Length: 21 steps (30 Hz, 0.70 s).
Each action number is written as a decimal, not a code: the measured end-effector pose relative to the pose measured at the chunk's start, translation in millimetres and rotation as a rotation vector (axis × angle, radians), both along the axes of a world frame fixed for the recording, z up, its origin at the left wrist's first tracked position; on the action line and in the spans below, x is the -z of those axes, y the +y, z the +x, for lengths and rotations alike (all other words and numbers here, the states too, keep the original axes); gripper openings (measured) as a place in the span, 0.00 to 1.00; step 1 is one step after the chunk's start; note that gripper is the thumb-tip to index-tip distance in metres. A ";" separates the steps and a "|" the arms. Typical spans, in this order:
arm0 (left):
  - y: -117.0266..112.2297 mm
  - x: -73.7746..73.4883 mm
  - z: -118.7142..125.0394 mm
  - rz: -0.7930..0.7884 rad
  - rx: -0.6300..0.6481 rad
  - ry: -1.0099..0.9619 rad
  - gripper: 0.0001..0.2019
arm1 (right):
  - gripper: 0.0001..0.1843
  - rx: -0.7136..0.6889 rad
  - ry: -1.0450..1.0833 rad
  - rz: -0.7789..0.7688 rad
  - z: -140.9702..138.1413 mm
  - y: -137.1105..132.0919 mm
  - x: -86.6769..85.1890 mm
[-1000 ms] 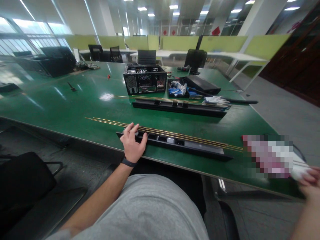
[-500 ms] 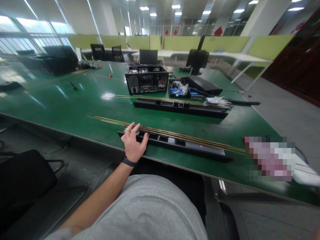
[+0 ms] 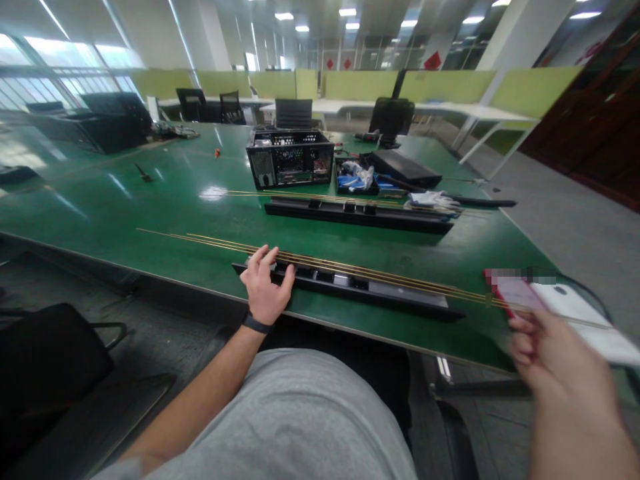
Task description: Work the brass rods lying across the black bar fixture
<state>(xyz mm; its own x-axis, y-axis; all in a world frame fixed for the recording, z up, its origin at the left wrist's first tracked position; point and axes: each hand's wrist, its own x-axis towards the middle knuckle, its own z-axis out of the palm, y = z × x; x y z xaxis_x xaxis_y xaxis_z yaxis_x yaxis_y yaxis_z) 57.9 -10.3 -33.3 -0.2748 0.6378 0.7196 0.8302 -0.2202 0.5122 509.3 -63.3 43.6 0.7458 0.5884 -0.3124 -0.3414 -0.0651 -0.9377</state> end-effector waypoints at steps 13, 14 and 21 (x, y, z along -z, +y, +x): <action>0.8 2.2 0.2 0.037 0.001 0.015 0.23 | 0.12 -0.339 0.017 0.059 -129.8 2.9 5.1; 0.8 2.3 0.1 0.030 -0.001 0.017 0.24 | 0.15 -0.376 0.017 0.045 -134.5 4.3 6.9; -0.5 0.1 0.5 -0.005 0.007 0.001 0.23 | 0.18 -0.515 0.060 -0.004 -175.8 14.2 1.2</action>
<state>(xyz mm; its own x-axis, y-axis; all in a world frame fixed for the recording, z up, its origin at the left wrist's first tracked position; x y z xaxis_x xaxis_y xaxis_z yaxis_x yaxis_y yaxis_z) 58.4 -10.8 -33.3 -0.2694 0.6433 0.7167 0.8294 -0.2232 0.5121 333.5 -49.1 42.4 0.3408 0.8730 -0.3488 -0.3177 -0.2423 -0.9167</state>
